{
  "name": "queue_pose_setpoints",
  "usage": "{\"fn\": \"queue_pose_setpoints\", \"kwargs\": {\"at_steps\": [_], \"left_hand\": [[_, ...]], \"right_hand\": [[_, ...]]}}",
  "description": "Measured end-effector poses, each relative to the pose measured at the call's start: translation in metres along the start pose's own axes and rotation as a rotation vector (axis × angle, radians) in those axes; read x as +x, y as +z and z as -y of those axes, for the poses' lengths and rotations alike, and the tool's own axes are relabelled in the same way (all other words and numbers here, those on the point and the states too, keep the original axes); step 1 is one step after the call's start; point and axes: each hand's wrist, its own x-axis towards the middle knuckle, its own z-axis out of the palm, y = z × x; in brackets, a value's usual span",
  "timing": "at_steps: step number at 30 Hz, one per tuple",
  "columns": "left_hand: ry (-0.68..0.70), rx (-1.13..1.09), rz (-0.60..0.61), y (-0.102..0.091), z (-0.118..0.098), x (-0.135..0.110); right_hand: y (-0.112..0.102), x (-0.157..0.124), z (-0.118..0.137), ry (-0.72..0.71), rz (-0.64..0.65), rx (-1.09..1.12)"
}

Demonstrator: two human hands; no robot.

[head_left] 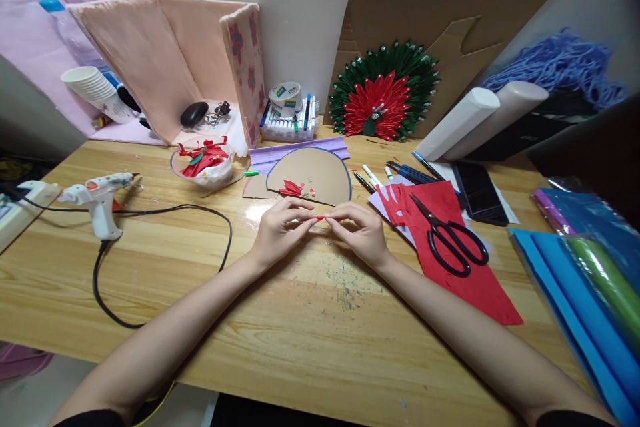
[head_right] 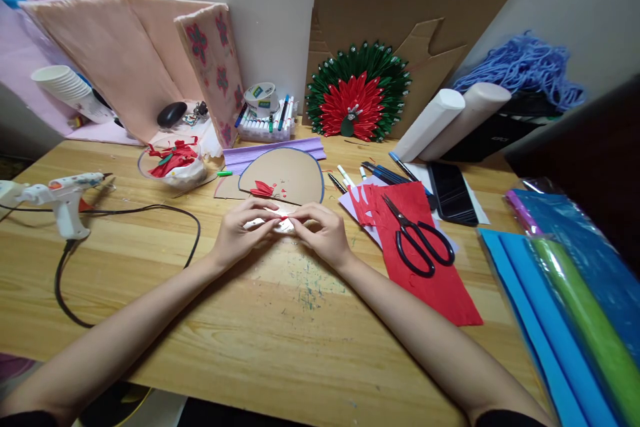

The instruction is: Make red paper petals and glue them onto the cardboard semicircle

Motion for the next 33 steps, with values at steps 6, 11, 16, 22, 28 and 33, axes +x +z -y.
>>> {"fn": "queue_pose_setpoints", "kwargs": {"at_steps": [6,11,16,22,28,33], "left_hand": [[-0.115,-0.1,0.003,0.0,-0.002,0.0],[-0.469,-0.421,0.04,0.008,0.001,0.001],[-0.56,-0.524,0.013,0.009,0.004,0.003],[-0.505,-0.506,-0.038,0.009,0.007,0.003],[-0.508,-0.502,-0.046,0.01,0.006,0.002],[-0.562,-0.527,-0.073,0.009,0.006,0.004]], "right_hand": [[0.0,0.001,0.002,0.012,0.007,-0.005],[-0.001,0.002,0.004,-0.011,-0.016,-0.006],[0.0,-0.001,0.0,-0.021,0.025,-0.008],[0.0,-0.001,-0.001,-0.021,0.05,-0.022],[0.0,-0.001,0.002,-0.026,0.052,-0.031],[0.0,-0.001,0.0,0.001,0.054,-0.041]]}}
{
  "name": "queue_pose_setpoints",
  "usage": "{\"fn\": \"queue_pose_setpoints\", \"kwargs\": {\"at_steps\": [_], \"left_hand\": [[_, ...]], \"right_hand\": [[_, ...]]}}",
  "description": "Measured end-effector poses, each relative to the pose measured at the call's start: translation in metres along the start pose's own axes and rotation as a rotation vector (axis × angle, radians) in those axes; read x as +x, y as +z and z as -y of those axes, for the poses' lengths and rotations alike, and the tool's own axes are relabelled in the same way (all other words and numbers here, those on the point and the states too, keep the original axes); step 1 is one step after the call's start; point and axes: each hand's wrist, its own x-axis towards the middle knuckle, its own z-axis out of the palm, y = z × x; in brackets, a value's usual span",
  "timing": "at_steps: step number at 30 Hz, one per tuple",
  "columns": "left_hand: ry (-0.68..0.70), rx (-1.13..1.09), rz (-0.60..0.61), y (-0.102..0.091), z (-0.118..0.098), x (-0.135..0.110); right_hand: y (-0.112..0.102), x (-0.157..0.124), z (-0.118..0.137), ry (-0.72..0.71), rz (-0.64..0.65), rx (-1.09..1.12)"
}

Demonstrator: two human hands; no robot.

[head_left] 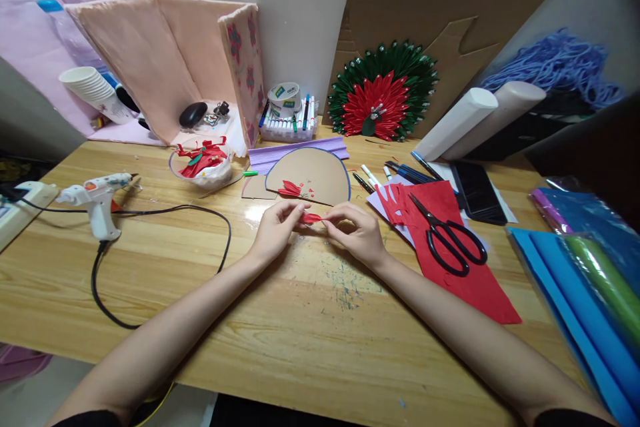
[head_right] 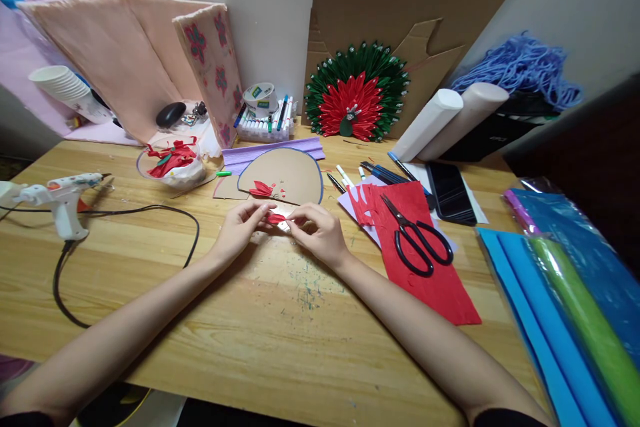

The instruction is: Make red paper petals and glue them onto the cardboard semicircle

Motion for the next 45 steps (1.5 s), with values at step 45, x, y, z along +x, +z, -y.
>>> {"fn": "queue_pose_setpoints", "kwargs": {"at_steps": [45], "left_hand": [[-0.015,0.215,0.008,-0.017,-0.021,0.029]], "right_hand": [[0.004,-0.002,-0.001,-0.006,0.06,-0.025]]}}
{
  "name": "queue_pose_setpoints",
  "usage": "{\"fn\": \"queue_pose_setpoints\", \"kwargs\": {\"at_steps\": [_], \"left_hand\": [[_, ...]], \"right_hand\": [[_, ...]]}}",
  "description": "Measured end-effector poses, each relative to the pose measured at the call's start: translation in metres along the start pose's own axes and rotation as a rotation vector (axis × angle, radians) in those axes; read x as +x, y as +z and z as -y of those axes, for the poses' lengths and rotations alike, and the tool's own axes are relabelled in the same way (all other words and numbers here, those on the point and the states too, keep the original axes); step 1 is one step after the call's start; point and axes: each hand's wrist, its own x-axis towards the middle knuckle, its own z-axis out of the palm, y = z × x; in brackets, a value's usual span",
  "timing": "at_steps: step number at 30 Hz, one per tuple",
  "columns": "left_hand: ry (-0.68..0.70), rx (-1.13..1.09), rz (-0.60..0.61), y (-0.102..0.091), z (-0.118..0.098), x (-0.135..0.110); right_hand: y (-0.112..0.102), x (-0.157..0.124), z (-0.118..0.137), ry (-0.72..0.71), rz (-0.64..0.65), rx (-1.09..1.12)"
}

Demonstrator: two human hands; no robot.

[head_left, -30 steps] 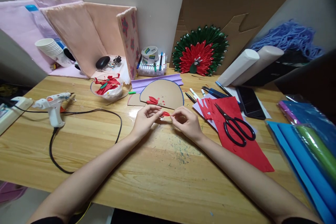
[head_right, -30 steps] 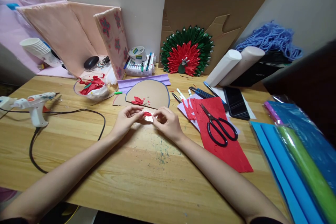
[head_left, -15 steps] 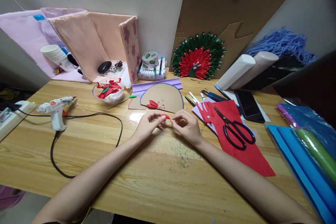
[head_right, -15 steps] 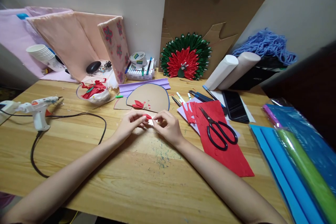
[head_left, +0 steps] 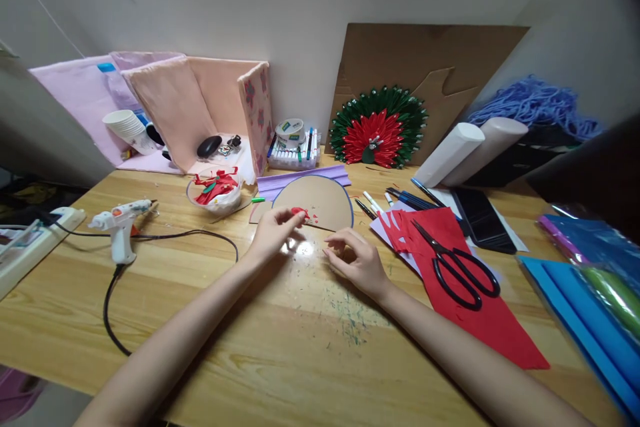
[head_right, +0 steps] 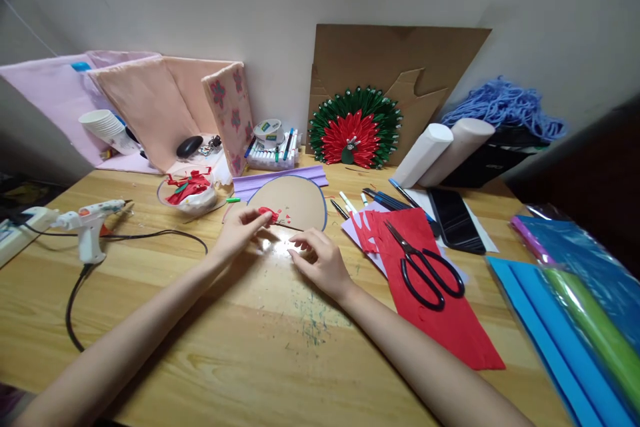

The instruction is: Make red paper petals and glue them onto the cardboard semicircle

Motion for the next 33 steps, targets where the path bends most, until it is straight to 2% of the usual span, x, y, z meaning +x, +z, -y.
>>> {"fn": "queue_pose_setpoints", "kwargs": {"at_steps": [3,7,10,17,25,29,33], "left_hand": [[0.165,0.265,-0.079,-0.012,-0.007,0.025],[0.199,0.535,0.011,-0.017,-0.009,0.042],[0.237,0.715,-0.016,-0.021,-0.003,0.047],[0.203,0.659,-0.058,-0.026,0.014,0.056],[0.169,0.655,-0.099,-0.023,0.017,0.053],[0.168,0.688,-0.088,-0.024,0.017,0.052],[0.184,0.725,-0.085,-0.024,0.017,0.053]], "right_hand": [[0.0,0.0,-0.001,0.003,0.007,0.014],[0.0,0.001,-0.001,0.012,0.01,0.01],[0.0,0.001,-0.001,0.016,0.017,0.009],[-0.001,0.002,-0.001,0.037,0.023,0.019],[0.0,0.005,0.0,0.076,0.018,0.012],[0.003,0.023,-0.001,0.176,0.011,-0.059],[0.016,0.055,-0.011,0.192,-0.009,-0.176]]}}
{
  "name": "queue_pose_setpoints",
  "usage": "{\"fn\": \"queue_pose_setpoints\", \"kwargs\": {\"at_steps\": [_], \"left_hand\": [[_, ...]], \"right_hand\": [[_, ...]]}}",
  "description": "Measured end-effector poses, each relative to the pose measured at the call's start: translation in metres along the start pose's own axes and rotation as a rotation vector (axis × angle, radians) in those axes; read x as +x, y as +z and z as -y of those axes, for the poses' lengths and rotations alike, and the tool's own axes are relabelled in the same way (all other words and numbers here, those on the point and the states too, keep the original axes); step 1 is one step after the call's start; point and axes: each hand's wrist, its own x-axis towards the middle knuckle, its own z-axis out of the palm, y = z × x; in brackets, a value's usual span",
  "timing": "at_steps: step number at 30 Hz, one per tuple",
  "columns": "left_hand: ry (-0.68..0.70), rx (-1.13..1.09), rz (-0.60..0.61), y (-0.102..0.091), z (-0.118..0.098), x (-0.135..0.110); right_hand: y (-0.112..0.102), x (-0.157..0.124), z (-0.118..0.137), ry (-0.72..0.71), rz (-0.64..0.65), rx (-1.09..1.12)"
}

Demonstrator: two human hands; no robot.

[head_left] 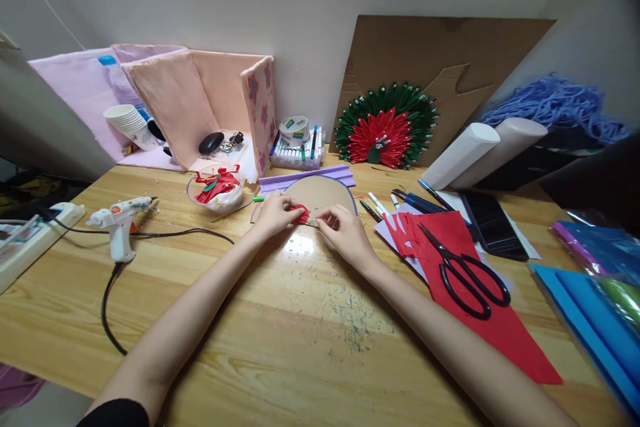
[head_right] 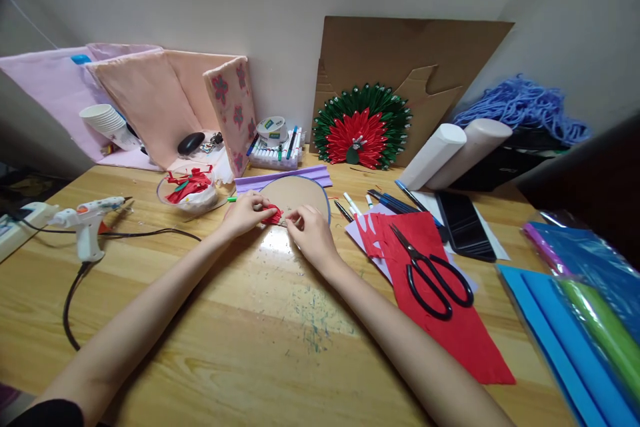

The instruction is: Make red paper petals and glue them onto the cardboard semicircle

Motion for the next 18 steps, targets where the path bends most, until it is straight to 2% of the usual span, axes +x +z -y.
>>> {"fn": "queue_pose_setpoints", "kwargs": {"at_steps": [5,13,18], "left_hand": [[-0.01,-0.002,0.005,0.001,-0.002,-0.001],[-0.046,-0.109,-0.007,-0.002,-0.005,-0.001],[-0.036,-0.265,0.071,-0.006,-0.009,0.002]], "right_hand": [[0.016,0.027,-0.002,0.127,0.057,-0.121],[0.017,0.033,0.002,0.206,0.091,-0.141],[0.012,0.037,0.003,0.18,0.094,0.018]]}}
